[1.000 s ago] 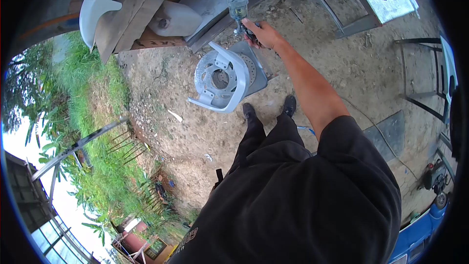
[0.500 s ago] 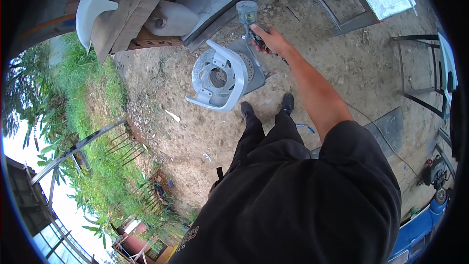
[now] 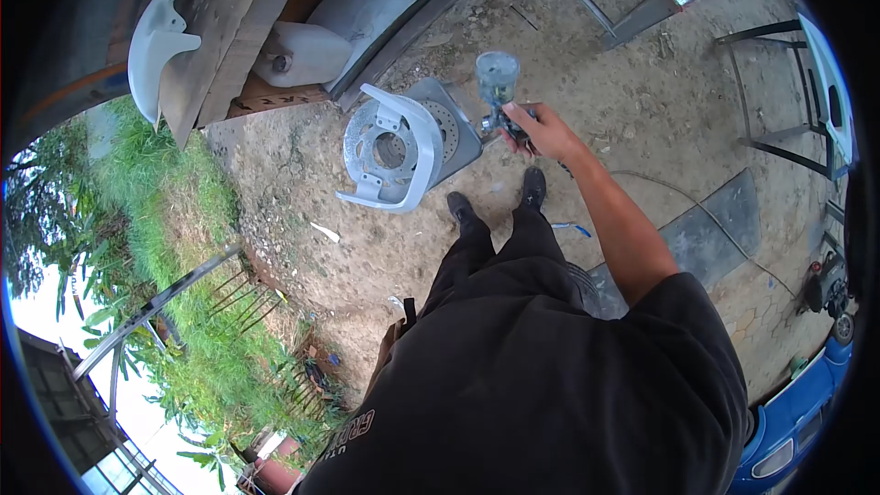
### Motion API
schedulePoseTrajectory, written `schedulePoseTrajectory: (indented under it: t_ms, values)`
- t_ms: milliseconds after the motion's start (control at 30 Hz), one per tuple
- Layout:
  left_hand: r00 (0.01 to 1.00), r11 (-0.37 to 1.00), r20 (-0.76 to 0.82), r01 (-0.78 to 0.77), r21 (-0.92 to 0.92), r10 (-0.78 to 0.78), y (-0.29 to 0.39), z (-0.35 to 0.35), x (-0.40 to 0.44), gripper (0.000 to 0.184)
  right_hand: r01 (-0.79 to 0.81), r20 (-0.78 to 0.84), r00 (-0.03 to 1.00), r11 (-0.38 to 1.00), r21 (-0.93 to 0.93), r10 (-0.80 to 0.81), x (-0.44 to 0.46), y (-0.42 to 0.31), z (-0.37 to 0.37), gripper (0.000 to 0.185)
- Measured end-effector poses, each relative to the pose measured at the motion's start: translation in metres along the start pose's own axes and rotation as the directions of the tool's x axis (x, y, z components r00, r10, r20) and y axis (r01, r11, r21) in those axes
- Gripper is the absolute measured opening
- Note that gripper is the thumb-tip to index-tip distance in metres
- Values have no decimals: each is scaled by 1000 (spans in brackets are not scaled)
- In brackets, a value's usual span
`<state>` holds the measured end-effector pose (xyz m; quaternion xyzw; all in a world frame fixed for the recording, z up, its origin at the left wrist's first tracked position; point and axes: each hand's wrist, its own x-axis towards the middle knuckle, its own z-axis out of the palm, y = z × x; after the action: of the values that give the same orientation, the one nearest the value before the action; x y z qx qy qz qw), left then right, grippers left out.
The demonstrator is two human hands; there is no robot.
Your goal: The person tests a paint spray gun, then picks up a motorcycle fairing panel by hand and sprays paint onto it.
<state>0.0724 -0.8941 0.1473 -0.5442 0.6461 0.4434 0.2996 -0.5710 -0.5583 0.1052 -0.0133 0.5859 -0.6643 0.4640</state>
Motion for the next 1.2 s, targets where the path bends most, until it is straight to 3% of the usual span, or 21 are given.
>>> schedulePoseTrajectory:
  t_ms: [267, 367, 567, 767, 933, 1167, 1200]
  values:
    - [998, 993, -28, -51, -108, 48, -27, 20, 21, 82, 99, 1, 995, 986, -137, -100, 20, -55, 30, 67]
    - [995, 998, -76, -61, 4, 62, -11, 43, -10, 82, 169, -11, 984, 941, -292, -180, 60, -75, 39, 70]
    - [996, 998, -95, -7, -67, 1, -53, 83, -36, 82, 210, 26, 972, 807, -552, -235, 105, -122, 54, 77]
    - [995, 989, -91, 31, -148, -45, -94, 112, -41, 81, 327, 75, 925, 679, -657, -373, 122, -160, 86, 78]
    - [994, 988, -85, 50, -146, -63, -120, 124, -36, 81, 304, 110, 914, 478, -824, -391, 138, -154, 92, 83]
    - [998, 1000, -69, -2, -13, 1, -163, 111, 21, 81, 300, 133, 912, 411, -861, -387, 67, -161, 78, 67]
    - [982, 973, -98, -140, 185, 160, -159, 110, 29, 78, 305, 135, 909, 411, -859, -393, 56, -158, 74, 66]
